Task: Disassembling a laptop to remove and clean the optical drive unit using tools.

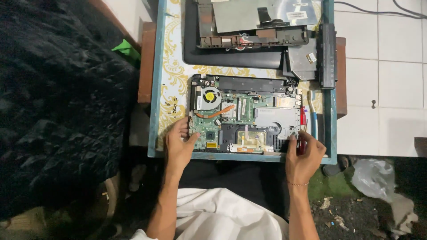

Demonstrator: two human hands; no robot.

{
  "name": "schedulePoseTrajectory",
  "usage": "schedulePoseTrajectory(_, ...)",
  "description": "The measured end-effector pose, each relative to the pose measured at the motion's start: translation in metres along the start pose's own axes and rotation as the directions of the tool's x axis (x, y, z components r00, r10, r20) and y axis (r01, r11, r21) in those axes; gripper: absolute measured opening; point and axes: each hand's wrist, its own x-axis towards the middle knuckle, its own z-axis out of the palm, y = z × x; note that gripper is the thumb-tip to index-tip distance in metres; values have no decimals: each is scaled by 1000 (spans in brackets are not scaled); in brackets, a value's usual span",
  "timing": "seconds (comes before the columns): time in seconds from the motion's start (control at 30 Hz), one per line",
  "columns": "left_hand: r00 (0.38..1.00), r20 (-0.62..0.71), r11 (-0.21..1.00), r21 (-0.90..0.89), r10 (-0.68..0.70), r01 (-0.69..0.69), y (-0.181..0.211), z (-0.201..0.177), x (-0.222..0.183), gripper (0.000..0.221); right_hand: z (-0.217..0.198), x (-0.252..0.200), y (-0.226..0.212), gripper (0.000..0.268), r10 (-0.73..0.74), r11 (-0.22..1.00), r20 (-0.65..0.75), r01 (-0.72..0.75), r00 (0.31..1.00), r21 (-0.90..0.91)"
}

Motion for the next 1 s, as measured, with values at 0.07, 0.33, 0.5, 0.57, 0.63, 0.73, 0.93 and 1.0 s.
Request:
schedulePoseTrajectory(0.07, 999, -25, 999, 21, 26, -26, 3, 3, -2, 57, -3, 2, -1, 23, -28, 1000, 12, 27, 1000, 5)
schedulePoseTrajectory(0.33, 983, -175, 998, 13, 60, -58, 17, 3, -17, 52, -3, 7, -9, 25, -110, 993, 33, 109, 993, 33)
schedulePoseTrajectory(0.5, 970, -224, 994, -20, 99, -106, 22, 1, -23, 49, 1, 12, -10, 28, -243, 970, 0, 243, 970, -25)
schedulePoseTrajectory(0.57, 956, -240, 985, 92, 166, -148, 16, 2, -23, 41, 1, 13, -22, 28, -244, 970, 1, 244, 970, -10)
schedulePoseTrajectory(0.63, 941, -244, 961, 204, 236, -189, 11, 0, -24, 33, -4, 14, -36, 28, -244, 970, -1, 244, 970, 4)
schedulePoseTrajectory(0.73, 971, -185, 988, 54, 151, -144, 7, -9, -23, 33, -14, 16, -54, 27, -233, 972, 93, 230, 968, 36)
schedulePoseTrajectory(0.93, 952, -92, 956, 9, 291, -292, 8, -20, -18, 26, -14, 25, -54, 27, -297, 954, 128, 288, 946, 85)
schedulePoseTrajectory(1.0, 952, -64, 952, 86, 298, -292, 13, -21, -17, 28, -12, 26, -56, 21, -247, 966, 132, 232, 960, 116)
